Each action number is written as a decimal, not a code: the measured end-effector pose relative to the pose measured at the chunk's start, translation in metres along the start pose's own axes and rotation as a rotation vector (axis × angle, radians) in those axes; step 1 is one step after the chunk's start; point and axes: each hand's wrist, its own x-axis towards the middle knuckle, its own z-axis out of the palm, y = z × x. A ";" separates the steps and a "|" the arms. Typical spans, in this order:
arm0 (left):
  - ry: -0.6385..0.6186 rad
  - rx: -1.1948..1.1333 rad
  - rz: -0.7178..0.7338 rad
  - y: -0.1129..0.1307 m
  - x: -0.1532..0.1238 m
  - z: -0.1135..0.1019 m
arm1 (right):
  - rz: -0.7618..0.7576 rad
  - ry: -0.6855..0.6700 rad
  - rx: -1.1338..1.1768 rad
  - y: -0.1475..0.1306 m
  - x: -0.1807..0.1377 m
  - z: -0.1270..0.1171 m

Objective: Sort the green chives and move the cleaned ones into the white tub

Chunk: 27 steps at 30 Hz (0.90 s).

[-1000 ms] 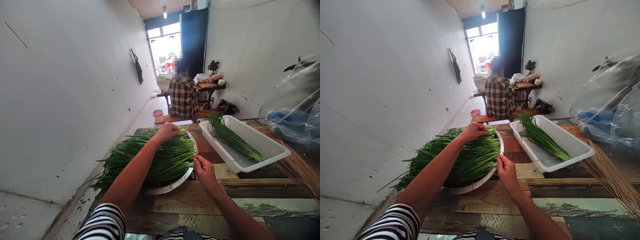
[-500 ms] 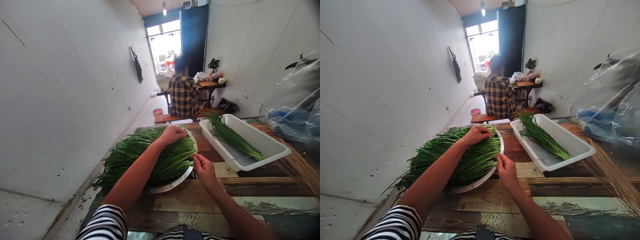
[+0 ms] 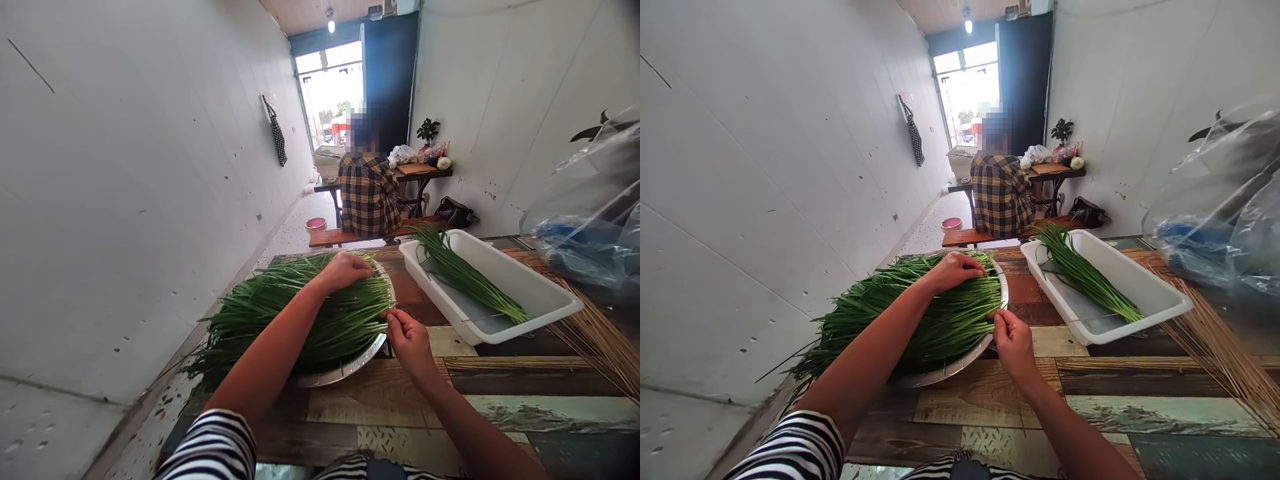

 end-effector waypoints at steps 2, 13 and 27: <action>0.001 -0.002 -0.004 0.000 0.000 0.000 | 0.006 -0.002 0.005 0.001 0.000 0.000; -0.010 -0.030 0.018 -0.002 0.000 0.000 | 0.019 -0.013 0.033 0.003 0.000 0.000; 0.049 -0.076 0.006 -0.007 0.001 0.004 | -0.010 -0.015 -0.026 0.003 0.000 -0.001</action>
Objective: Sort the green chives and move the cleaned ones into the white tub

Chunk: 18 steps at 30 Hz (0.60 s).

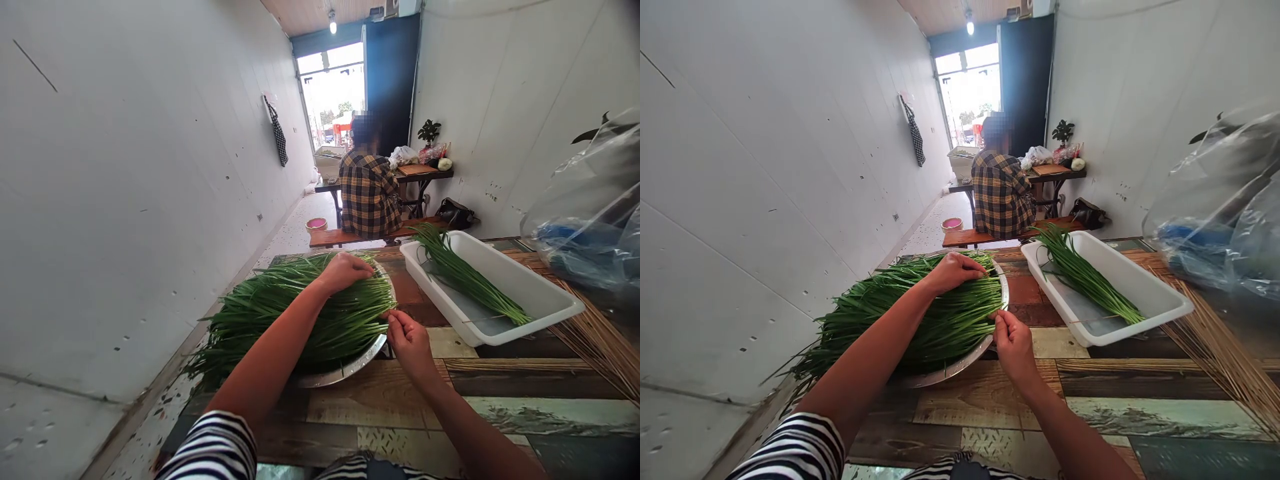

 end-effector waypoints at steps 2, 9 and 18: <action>0.003 0.005 0.002 0.001 -0.001 0.000 | -0.008 0.007 -0.004 0.000 0.000 0.000; -0.027 0.040 0.057 0.006 -0.004 -0.001 | -0.009 0.007 0.004 -0.004 -0.002 0.001; -0.187 0.153 0.173 0.013 -0.011 -0.012 | -0.032 0.017 -0.030 -0.001 -0.002 0.001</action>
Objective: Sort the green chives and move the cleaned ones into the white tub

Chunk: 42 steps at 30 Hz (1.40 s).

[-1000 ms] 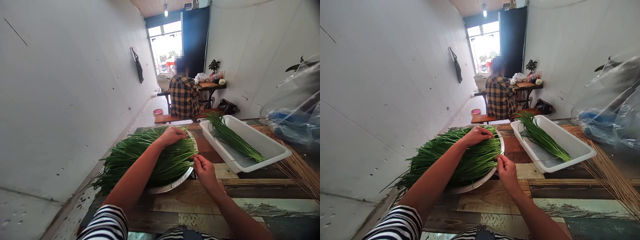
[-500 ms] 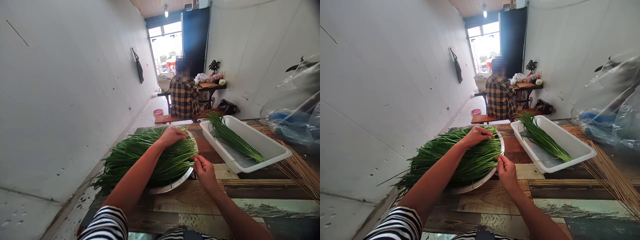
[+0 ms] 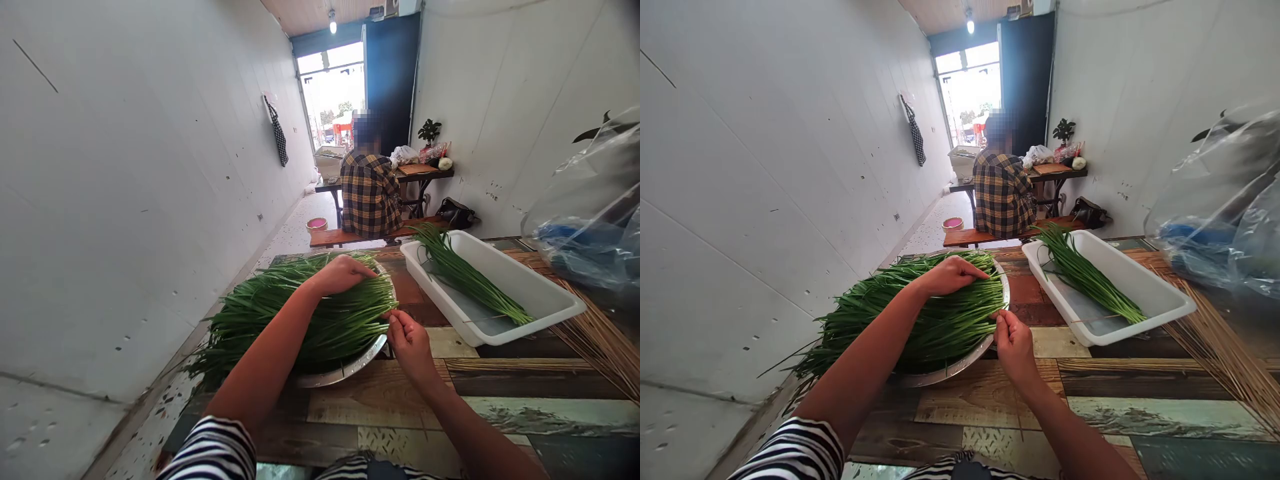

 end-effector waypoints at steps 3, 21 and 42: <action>-0.046 0.060 -0.007 0.000 0.002 -0.001 | -0.013 0.008 -0.050 -0.002 -0.001 0.000; 0.024 0.288 -0.194 -0.036 0.046 0.012 | -0.004 0.022 -0.020 0.000 0.001 0.000; 0.164 -0.182 -0.202 -0.022 0.022 0.014 | 0.081 -0.011 0.134 0.005 0.004 0.001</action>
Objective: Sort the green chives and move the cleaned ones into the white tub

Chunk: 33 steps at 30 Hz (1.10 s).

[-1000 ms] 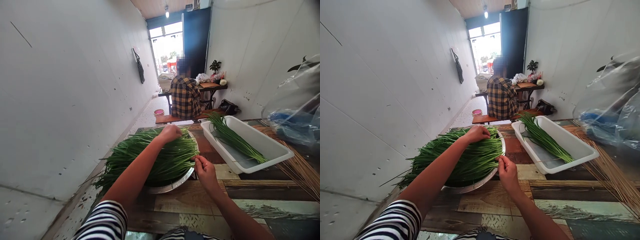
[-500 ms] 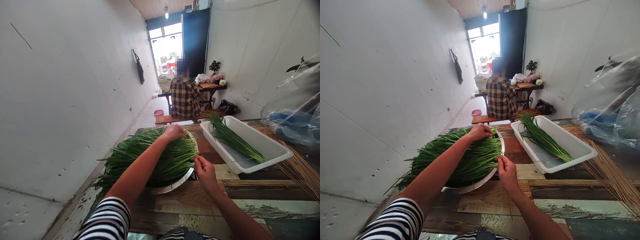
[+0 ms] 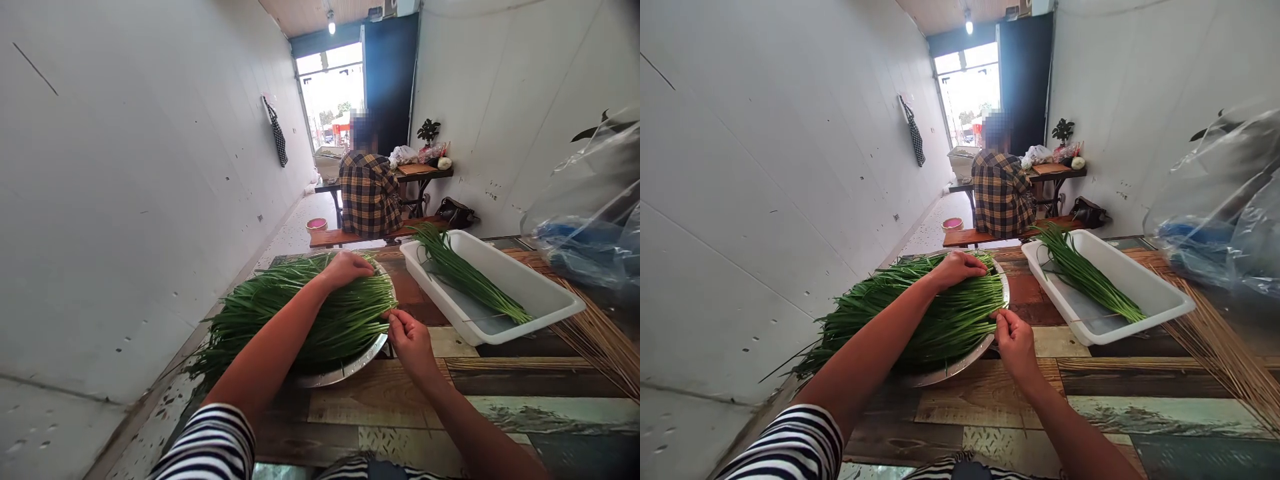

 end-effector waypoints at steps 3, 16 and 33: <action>0.002 -0.038 0.014 0.002 0.000 0.002 | 0.003 -0.004 0.009 0.000 0.000 0.000; -0.019 -0.050 -0.036 0.007 -0.001 0.002 | 0.013 0.004 0.016 -0.002 -0.001 0.001; -0.005 -0.036 -0.028 0.004 -0.002 0.002 | 0.012 0.006 0.037 -0.003 0.000 0.001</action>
